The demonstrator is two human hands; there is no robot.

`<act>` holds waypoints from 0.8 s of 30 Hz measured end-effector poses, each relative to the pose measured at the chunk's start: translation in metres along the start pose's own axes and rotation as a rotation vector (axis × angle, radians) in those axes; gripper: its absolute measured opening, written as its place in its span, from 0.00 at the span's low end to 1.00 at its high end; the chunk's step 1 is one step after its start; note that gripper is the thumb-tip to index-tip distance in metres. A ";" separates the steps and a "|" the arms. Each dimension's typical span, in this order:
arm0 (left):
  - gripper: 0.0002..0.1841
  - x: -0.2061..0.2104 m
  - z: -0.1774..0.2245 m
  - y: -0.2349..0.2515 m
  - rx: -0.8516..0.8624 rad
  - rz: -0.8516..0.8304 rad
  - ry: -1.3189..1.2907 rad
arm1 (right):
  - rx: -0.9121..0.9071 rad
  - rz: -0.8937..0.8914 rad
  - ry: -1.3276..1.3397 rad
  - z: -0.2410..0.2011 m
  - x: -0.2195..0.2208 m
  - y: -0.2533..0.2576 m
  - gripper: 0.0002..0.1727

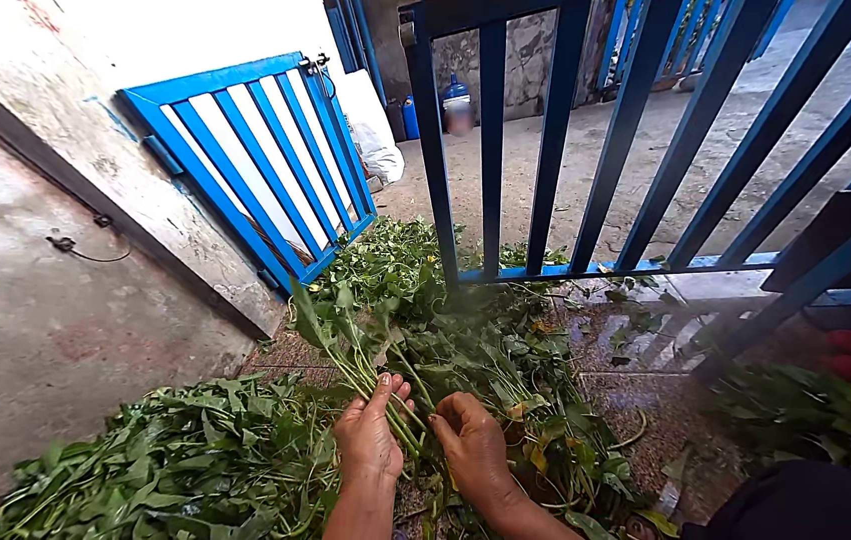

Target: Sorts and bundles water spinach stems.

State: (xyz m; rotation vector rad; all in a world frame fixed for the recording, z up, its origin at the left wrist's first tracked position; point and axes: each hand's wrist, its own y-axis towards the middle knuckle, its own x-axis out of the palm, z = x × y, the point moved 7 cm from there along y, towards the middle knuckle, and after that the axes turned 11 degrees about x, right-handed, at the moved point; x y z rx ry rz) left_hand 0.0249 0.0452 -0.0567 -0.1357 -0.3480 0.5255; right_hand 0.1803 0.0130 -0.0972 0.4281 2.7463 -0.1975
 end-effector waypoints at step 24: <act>0.07 -0.019 0.037 0.021 0.097 -0.071 0.032 | 0.765 -0.235 -0.501 0.264 -0.060 0.137 0.30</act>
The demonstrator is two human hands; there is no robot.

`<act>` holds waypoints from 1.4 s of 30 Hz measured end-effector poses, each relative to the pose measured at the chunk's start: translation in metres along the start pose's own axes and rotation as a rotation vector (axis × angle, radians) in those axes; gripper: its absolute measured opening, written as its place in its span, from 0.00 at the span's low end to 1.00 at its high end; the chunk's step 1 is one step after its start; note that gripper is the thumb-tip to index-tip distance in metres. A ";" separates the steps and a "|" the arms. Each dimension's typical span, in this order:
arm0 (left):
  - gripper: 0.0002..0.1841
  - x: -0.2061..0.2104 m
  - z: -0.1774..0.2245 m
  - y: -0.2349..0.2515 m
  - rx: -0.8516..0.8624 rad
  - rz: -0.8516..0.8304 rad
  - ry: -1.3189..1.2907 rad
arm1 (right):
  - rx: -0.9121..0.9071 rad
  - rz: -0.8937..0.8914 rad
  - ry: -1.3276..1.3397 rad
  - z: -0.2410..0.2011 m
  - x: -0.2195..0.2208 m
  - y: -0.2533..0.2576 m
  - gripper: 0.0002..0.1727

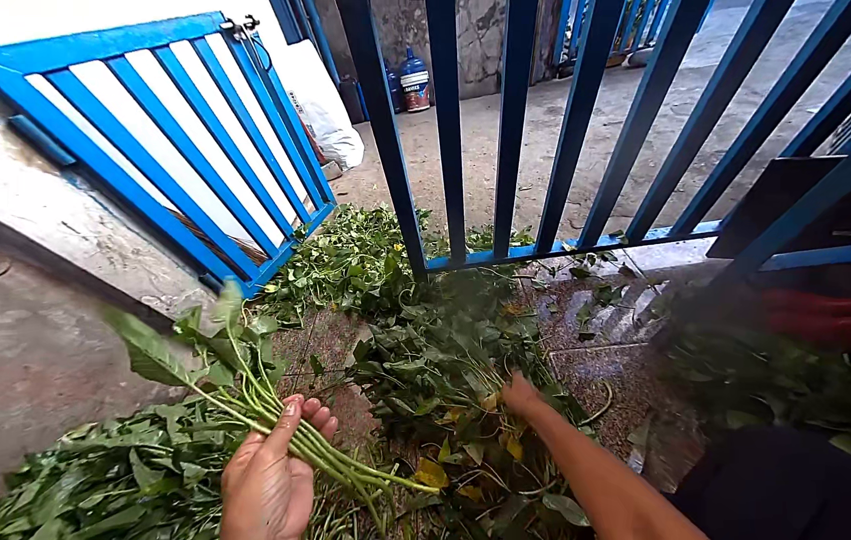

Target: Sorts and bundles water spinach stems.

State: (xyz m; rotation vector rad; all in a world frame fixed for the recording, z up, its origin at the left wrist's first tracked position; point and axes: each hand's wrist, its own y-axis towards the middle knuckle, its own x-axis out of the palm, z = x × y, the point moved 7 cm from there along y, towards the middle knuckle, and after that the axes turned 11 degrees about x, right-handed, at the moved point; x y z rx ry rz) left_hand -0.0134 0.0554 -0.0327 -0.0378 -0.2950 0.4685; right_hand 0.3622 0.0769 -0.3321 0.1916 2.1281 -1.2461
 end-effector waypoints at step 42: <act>0.08 0.025 -0.012 -0.015 -0.107 -0.087 -0.043 | -0.655 0.260 0.406 -0.017 -0.042 -0.201 0.15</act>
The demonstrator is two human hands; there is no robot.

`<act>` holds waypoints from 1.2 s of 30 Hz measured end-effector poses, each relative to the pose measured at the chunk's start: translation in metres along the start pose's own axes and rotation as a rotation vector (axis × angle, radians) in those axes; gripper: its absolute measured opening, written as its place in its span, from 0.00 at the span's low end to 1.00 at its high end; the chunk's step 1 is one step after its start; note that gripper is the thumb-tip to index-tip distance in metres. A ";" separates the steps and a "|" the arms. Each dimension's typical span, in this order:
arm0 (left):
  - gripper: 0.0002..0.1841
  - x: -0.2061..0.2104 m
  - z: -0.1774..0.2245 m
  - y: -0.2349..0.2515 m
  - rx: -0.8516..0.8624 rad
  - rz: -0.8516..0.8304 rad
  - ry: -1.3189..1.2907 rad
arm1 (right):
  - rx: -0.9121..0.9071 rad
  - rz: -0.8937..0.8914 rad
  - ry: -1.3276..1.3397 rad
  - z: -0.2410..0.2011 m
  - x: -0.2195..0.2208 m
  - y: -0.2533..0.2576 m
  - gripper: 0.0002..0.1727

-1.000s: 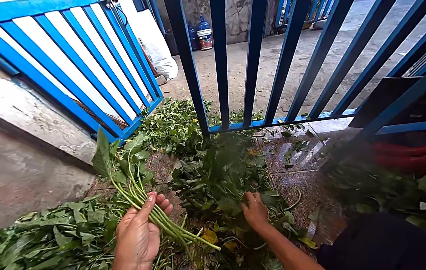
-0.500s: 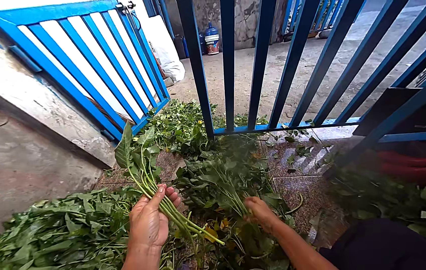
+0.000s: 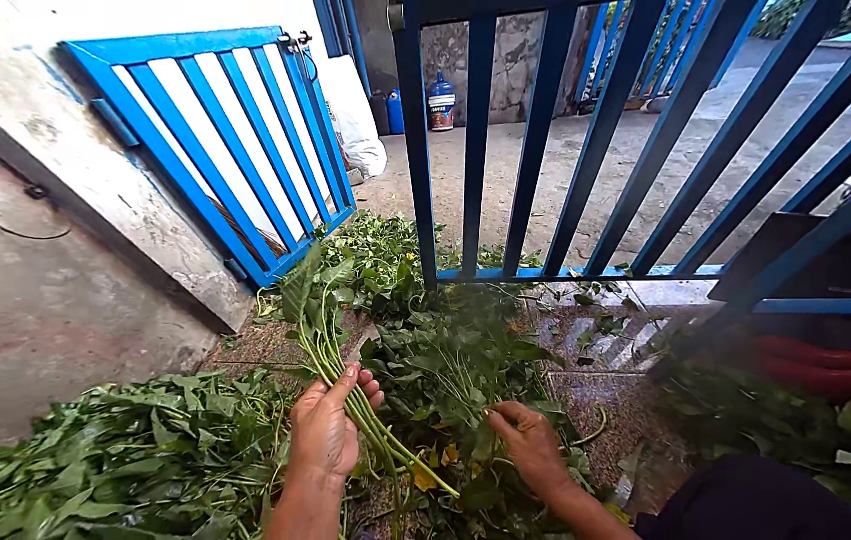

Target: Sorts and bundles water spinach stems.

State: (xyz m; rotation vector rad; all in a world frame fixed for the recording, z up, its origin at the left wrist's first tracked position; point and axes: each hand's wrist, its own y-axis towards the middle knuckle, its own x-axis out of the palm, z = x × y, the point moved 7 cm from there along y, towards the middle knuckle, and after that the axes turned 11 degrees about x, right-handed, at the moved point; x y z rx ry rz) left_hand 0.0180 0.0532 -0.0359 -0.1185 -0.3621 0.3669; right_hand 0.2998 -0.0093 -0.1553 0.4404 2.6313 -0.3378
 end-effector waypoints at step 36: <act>0.04 -0.004 -0.004 -0.007 0.167 0.028 0.172 | -0.589 -0.094 -0.096 -0.092 0.038 -0.070 0.10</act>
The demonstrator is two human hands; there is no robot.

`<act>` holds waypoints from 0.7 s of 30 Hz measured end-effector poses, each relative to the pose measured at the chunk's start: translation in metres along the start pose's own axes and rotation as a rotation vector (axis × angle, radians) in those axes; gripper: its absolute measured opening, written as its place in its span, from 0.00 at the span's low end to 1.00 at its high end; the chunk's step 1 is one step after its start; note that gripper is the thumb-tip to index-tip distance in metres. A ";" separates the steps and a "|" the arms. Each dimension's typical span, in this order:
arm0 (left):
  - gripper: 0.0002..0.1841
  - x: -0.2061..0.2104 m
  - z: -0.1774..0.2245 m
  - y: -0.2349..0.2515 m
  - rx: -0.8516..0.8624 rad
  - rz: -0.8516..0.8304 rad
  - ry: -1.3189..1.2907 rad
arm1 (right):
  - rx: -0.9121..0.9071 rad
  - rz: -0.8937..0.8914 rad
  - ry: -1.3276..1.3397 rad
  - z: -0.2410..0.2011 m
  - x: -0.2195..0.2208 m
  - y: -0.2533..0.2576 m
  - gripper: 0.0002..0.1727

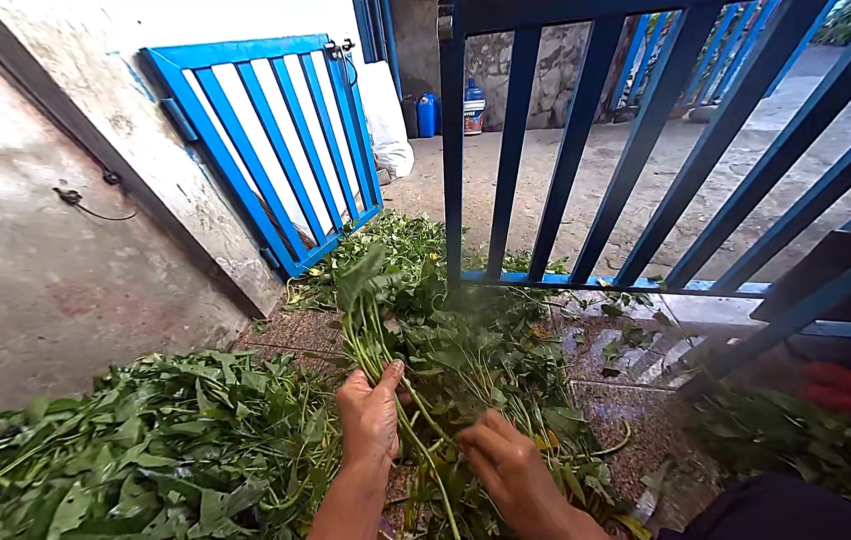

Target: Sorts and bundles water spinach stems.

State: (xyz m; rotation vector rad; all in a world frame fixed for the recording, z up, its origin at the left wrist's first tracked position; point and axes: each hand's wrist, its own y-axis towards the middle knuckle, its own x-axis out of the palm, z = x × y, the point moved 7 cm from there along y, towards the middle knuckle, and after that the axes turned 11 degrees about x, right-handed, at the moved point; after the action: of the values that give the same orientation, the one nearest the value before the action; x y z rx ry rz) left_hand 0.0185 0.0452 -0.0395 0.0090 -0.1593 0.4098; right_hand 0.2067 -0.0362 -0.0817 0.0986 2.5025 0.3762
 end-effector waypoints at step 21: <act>0.05 -0.054 0.051 0.033 0.220 0.173 -0.095 | 0.558 -0.895 -0.637 0.136 0.030 -0.110 0.23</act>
State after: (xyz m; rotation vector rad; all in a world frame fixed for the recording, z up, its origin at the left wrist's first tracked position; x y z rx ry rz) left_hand -0.0514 0.0518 0.0012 0.2330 -0.2088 0.5983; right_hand 0.2616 -0.1036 -0.2361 -0.5728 1.7152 -0.6274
